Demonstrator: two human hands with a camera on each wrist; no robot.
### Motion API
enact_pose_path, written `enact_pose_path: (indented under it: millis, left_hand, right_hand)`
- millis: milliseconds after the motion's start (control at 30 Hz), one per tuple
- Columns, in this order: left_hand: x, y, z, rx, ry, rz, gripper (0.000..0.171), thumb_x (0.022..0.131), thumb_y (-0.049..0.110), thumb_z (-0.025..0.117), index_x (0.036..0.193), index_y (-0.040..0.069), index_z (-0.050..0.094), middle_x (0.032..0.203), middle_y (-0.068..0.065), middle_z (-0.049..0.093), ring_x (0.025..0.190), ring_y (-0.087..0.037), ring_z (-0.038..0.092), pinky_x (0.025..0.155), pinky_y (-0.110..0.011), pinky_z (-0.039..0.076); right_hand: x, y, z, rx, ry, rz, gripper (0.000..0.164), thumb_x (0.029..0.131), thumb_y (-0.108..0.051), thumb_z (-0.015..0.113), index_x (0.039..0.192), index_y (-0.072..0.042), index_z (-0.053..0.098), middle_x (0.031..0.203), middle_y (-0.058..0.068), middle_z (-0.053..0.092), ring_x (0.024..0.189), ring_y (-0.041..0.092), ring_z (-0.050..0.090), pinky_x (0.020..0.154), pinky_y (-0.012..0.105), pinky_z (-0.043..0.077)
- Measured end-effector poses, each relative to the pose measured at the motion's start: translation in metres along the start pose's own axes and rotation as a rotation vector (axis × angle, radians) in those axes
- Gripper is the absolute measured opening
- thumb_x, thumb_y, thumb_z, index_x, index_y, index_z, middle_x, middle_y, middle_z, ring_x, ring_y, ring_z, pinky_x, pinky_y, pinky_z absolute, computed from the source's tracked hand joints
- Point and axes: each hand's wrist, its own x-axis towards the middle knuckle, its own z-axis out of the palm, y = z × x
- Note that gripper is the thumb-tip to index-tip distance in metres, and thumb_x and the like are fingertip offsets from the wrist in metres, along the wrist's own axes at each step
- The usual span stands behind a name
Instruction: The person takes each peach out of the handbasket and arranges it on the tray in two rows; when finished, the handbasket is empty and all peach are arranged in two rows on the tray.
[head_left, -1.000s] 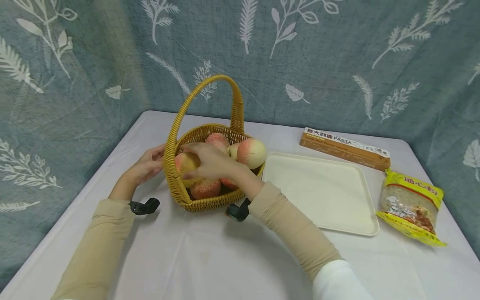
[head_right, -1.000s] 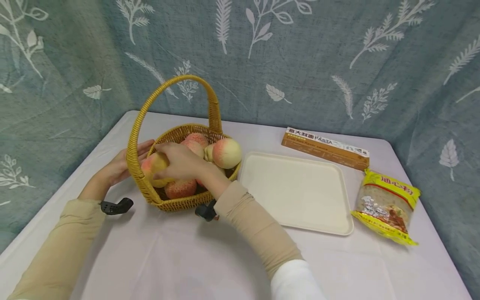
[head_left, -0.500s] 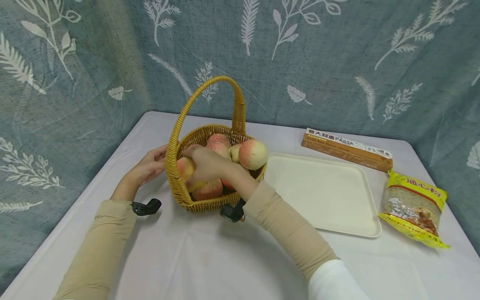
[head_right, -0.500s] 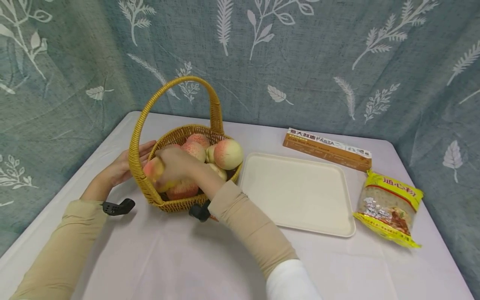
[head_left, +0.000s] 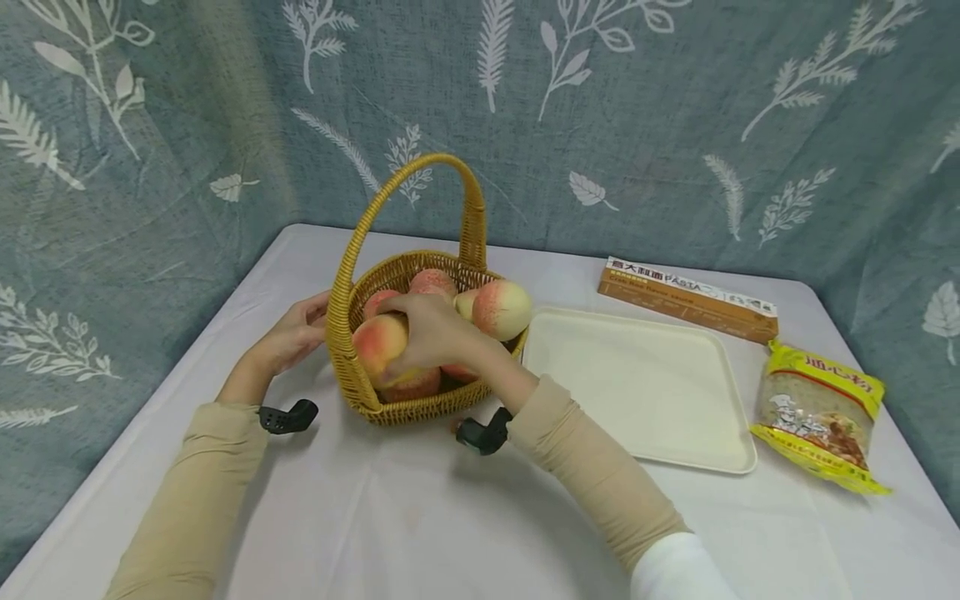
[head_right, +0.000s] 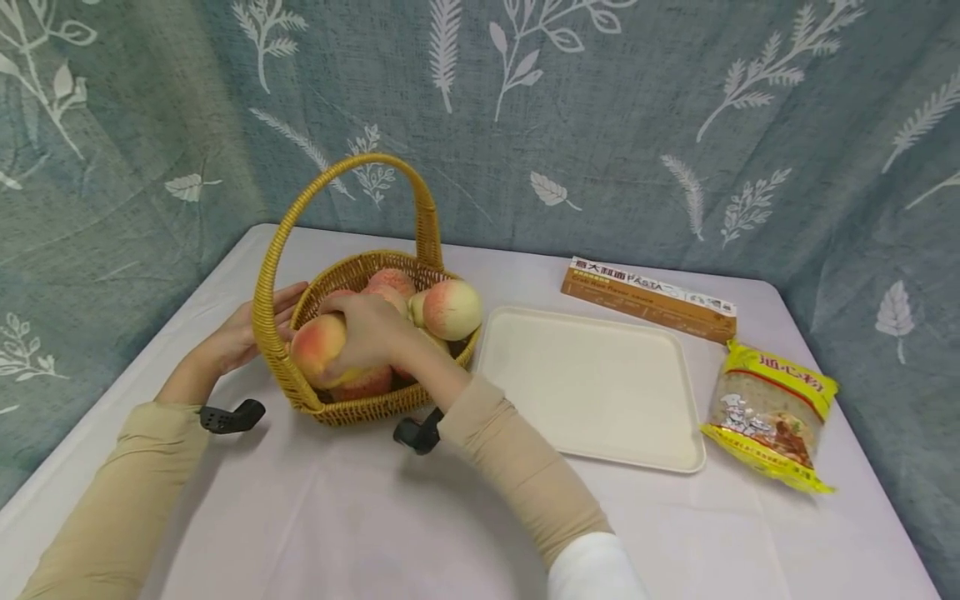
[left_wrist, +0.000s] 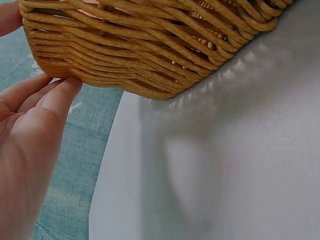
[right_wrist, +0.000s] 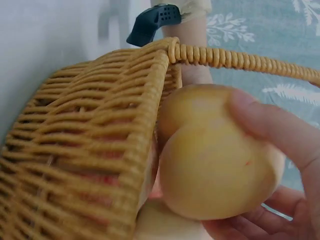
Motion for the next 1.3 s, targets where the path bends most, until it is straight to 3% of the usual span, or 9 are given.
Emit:
enact_pose_path:
  millis: [233,333,433,567,800,933,1033,1167,1300]
  left_hand:
    - [0.002,-0.002,0.004,0.151,0.039,-0.009,0.080,0.086,-0.006,0.061,0.152,-0.007,0.016,0.147,-0.023,0.033,0.115,0.000,0.046,0.092,-0.014,0.041]
    - [0.001,-0.002,0.006,0.229,0.046,-0.013,0.082,0.086,-0.001,0.064,0.154,-0.002,0.017,0.150,-0.026,0.032,0.126,-0.012,0.043,0.095,-0.019,0.039]
    - [0.002,-0.002,0.008,0.283,0.054,-0.011,0.084,0.086,0.002,0.066,0.155,0.000,0.017,0.150,-0.026,0.034,0.136,-0.028,0.034,0.105,-0.034,0.034]
    - [0.003,-0.004,0.010,0.298,0.059,-0.001,0.086,0.085,0.003,0.067,0.154,-0.001,0.017,0.150,-0.026,0.034,0.140,-0.038,0.026,0.110,-0.053,0.025]
    - [0.003,-0.006,0.008,0.301,0.061,-0.001,0.088,0.084,0.003,0.068,0.155,-0.001,0.015,0.152,-0.027,0.029,0.141,-0.041,0.023,0.110,-0.058,0.021]
    - [0.001,-0.005,0.008,0.306,0.065,-0.015,0.088,0.084,0.003,0.068,0.155,-0.001,0.015,0.152,-0.026,0.029,0.140,-0.040,0.024,0.111,-0.055,0.023]
    - [0.000,-0.005,0.007,0.303,0.064,-0.025,0.088,0.084,0.002,0.067,0.155,0.000,0.015,0.153,-0.025,0.029,0.139,-0.036,0.028,0.110,-0.041,0.030]
    - [0.000,-0.006,0.005,0.270,0.056,-0.019,0.086,0.084,0.000,0.067,0.155,0.000,0.016,0.153,-0.025,0.028,0.135,-0.022,0.036,0.099,-0.020,0.036]
    - [0.002,-0.008,0.005,0.250,0.050,-0.007,0.086,0.085,-0.001,0.067,0.154,0.000,0.017,0.153,-0.026,0.029,0.130,-0.015,0.039,0.094,-0.015,0.037]
  right_hand:
    - [-0.019,0.009,-0.007,0.134,0.143,0.114,0.080,0.066,-0.030,0.090,0.135,-0.009,0.056,0.126,0.003,0.061,0.109,0.015,0.057,0.088,0.027,0.047]
    - [-0.028,0.013,-0.011,0.226,0.228,0.133,0.072,0.066,-0.025,0.091,0.130,-0.012,0.060,0.122,0.002,0.063,0.108,0.015,0.059,0.086,0.026,0.048]
    - [-0.040,0.015,-0.018,0.312,0.311,0.125,0.070,0.066,-0.019,0.091,0.129,-0.012,0.062,0.122,0.004,0.063,0.108,0.016,0.060,0.086,0.027,0.050]
    - [-0.056,0.020,-0.029,0.356,0.386,0.127,0.072,0.066,-0.016,0.091,0.130,-0.007,0.060,0.122,0.008,0.063,0.109,0.021,0.062,0.087,0.030,0.051]
    - [-0.085,0.041,-0.049,0.358,0.519,0.136,0.070,0.067,-0.012,0.089,0.130,-0.002,0.058,0.122,0.011,0.062,0.106,0.024,0.063,0.088,0.033,0.051]
    - [-0.101,0.052,-0.060,0.321,0.577,0.179,0.071,0.068,-0.011,0.089,0.131,-0.001,0.057,0.124,0.014,0.060,0.105,0.027,0.063,0.088,0.036,0.051]
    - [-0.110,0.062,-0.065,0.306,0.619,0.206,0.070,0.069,-0.008,0.088,0.131,0.001,0.057,0.125,0.016,0.060,0.106,0.030,0.063,0.088,0.039,0.051]
    - [-0.120,0.076,-0.068,0.288,0.666,0.268,0.071,0.069,-0.008,0.087,0.132,0.003,0.056,0.126,0.018,0.059,0.110,0.032,0.061,0.091,0.042,0.049]
    - [-0.127,0.092,-0.067,0.270,0.689,0.352,0.072,0.071,-0.013,0.087,0.133,0.003,0.055,0.128,0.018,0.058,0.114,0.032,0.059,0.093,0.042,0.049]
